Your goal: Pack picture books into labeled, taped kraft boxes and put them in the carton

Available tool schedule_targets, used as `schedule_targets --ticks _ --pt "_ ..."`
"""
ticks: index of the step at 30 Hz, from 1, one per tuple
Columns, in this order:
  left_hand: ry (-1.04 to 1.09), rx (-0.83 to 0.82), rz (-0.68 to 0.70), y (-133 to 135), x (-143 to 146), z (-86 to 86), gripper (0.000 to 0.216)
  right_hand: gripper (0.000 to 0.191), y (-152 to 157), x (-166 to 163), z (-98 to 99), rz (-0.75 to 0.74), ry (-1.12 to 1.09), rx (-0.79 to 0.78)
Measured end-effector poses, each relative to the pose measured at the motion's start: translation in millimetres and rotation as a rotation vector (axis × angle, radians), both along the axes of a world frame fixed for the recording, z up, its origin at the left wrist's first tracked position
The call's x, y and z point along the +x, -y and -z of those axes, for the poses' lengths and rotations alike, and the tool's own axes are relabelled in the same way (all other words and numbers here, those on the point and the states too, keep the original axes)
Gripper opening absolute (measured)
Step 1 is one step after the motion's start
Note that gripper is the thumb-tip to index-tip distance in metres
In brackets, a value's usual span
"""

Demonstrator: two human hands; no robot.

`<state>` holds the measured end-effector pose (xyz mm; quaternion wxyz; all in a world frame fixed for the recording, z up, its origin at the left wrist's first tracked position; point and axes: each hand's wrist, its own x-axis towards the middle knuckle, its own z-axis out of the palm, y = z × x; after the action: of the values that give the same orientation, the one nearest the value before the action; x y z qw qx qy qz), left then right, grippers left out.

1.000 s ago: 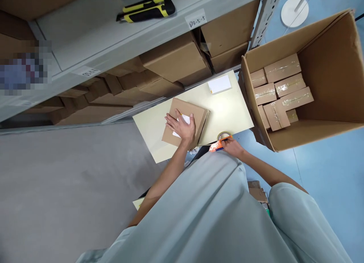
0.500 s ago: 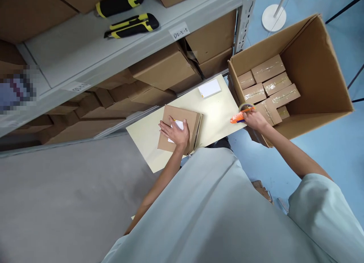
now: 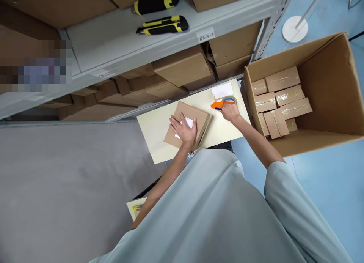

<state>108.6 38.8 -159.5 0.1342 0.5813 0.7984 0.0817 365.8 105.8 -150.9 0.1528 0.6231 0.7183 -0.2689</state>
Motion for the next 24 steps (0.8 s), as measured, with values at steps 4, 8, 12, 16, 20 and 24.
schedule_targets --ticks 4,8,12,16,20,24 --pt "0.019 0.013 0.001 -1 0 0.1 0.088 0.055 7 -17 -6.2 0.106 0.035 -0.001" --pt "0.034 0.028 0.020 0 0 -1.6 0.086 0.057 -1 -25 -20.1 0.212 0.066 0.103" --pt "0.100 0.048 0.019 -1 -1 -7.8 0.085 0.061 -8 -29 -53.8 0.204 0.070 0.176" --pt "0.240 0.048 -0.035 -9 -4 -23.6 0.081 0.068 -7 -43 -97.7 0.166 0.090 0.199" --pt "0.409 0.201 0.124 -27 -7 -62.5 0.062 0.061 -17 -71 -139.4 0.136 0.092 0.236" --pt "0.489 0.456 0.388 -55 -17 -118.7 0.054 0.056 -47 -106 -178.5 0.062 -0.011 0.246"
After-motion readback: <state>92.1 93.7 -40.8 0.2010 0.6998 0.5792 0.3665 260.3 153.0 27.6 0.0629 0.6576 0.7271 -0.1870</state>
